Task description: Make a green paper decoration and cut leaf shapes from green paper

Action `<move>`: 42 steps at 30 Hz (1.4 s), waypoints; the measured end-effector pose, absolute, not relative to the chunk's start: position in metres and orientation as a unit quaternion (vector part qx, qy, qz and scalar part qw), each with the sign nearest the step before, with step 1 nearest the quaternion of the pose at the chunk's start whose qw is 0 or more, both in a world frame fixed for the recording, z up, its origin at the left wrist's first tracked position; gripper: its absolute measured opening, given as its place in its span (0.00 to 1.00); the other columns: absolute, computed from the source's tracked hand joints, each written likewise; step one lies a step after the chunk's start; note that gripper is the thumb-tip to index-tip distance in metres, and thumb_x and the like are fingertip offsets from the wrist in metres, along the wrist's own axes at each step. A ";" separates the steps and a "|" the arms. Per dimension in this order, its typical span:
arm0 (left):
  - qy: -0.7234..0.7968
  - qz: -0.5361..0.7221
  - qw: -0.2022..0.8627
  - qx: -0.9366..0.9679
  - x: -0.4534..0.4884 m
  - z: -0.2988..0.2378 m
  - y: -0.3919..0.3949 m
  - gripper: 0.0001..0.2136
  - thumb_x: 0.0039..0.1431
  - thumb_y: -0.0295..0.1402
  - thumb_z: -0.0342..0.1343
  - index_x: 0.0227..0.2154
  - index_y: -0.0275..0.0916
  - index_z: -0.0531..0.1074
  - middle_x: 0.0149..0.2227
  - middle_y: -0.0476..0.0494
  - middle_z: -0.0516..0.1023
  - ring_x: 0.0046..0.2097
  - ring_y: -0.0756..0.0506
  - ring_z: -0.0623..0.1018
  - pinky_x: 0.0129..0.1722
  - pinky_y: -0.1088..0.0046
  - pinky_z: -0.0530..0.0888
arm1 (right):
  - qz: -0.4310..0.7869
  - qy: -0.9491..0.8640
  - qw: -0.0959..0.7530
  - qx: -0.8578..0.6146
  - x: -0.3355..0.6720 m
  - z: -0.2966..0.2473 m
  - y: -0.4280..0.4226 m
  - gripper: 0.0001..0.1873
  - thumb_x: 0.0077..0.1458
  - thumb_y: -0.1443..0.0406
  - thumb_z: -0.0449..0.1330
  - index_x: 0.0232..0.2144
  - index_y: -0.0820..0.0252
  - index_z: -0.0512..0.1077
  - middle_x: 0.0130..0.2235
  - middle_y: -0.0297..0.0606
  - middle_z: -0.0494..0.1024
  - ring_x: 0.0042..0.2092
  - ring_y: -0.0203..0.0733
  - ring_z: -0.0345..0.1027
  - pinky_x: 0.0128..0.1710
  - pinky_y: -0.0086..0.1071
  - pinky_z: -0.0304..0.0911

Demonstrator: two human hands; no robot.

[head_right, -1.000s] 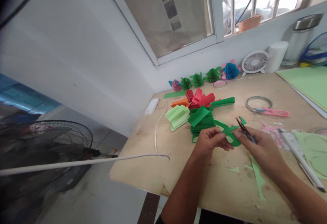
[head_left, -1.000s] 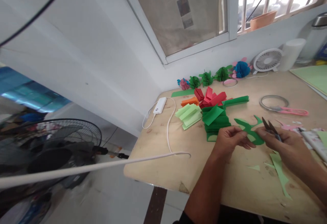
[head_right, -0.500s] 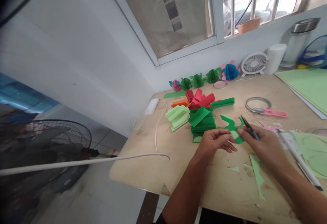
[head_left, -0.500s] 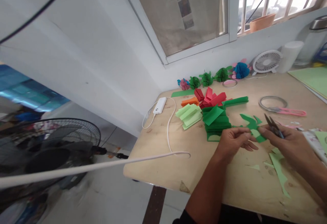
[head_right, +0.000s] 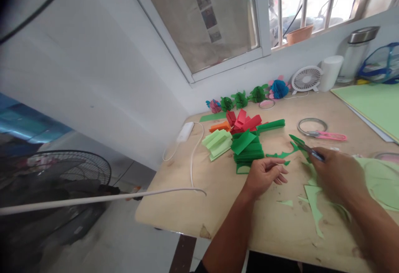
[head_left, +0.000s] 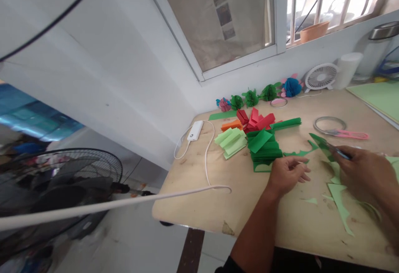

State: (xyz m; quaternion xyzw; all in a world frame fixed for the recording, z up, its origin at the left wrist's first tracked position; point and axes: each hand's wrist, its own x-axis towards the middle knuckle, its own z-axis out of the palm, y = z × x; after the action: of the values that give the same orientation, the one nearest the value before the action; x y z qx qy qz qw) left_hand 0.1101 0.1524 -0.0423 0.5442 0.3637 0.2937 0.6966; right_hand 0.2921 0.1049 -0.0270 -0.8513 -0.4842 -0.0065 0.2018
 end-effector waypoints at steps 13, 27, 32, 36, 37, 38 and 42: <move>0.377 0.305 0.672 0.560 0.108 -0.034 0.150 0.14 0.50 0.34 0.56 0.37 0.32 0.76 0.28 0.44 0.77 0.24 0.53 0.75 0.24 0.79 0.70 | -0.008 -0.432 0.119 -0.894 0.294 -0.022 0.101 0.25 0.55 0.50 0.45 0.37 0.51 0.79 0.28 0.47 0.79 0.27 0.50 0.69 0.22 0.38 0.53; 0.396 0.317 0.559 0.656 0.110 -0.041 0.147 0.14 0.55 0.32 0.51 0.40 0.35 0.77 0.31 0.42 0.80 0.29 0.48 0.77 0.32 0.71 0.74 | 0.033 -0.397 0.221 -0.890 0.317 -0.033 0.110 0.30 0.48 0.47 0.49 0.43 0.54 0.79 0.33 0.49 0.81 0.29 0.54 0.69 0.26 0.39 0.54; 0.392 0.317 0.400 0.765 0.113 -0.040 0.143 0.15 0.59 0.33 0.48 0.44 0.37 0.77 0.38 0.38 0.81 0.37 0.42 0.78 0.43 0.63 0.74 | 0.055 -0.386 0.288 -0.875 0.312 -0.025 0.108 0.32 0.46 0.47 0.52 0.50 0.49 0.74 0.29 0.41 0.79 0.27 0.49 0.67 0.27 0.37 0.53; 0.359 0.288 0.325 0.826 0.121 -0.036 0.135 0.19 0.61 0.34 0.48 0.51 0.33 0.72 0.48 0.32 0.77 0.52 0.36 0.75 0.54 0.57 0.69 | 0.075 -0.352 0.377 -0.853 0.308 -0.013 0.105 0.31 0.43 0.48 0.55 0.47 0.54 0.77 0.24 0.37 0.76 0.28 0.46 0.67 0.27 0.36 0.55; 0.352 0.273 0.303 0.843 0.124 -0.035 0.133 0.21 0.61 0.36 0.50 0.54 0.32 0.70 0.52 0.31 0.75 0.55 0.34 0.72 0.57 0.55 0.66 | 0.080 -0.336 0.401 -0.849 0.307 -0.010 0.104 0.31 0.42 0.48 0.56 0.45 0.56 0.77 0.24 0.37 0.75 0.28 0.45 0.67 0.27 0.36 0.56; 0.350 0.253 0.277 0.858 0.126 -0.034 0.130 0.24 0.60 0.39 0.51 0.56 0.32 0.67 0.55 0.30 0.72 0.59 0.33 0.68 0.60 0.53 0.63 | 0.083 -0.319 0.425 -0.843 0.306 -0.008 0.102 0.32 0.41 0.47 0.57 0.44 0.58 0.78 0.23 0.37 0.75 0.27 0.44 0.66 0.26 0.36 0.56; 0.364 0.160 0.184 0.899 0.138 -0.039 0.120 0.34 0.59 0.50 0.49 0.64 0.35 0.55 0.65 0.30 0.59 0.66 0.32 0.56 0.63 0.48 0.57 | 0.100 -0.264 0.516 -0.808 0.303 0.001 0.089 0.30 0.41 0.46 0.60 0.43 0.56 0.78 0.25 0.33 0.74 0.26 0.39 0.63 0.25 0.34 0.56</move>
State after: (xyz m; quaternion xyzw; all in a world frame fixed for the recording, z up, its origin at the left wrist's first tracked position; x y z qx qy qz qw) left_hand 0.1383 0.1198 -0.0391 0.8989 0.3640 0.1604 0.1838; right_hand 0.3030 0.0894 0.0009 -0.8085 -0.2643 0.1001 0.5162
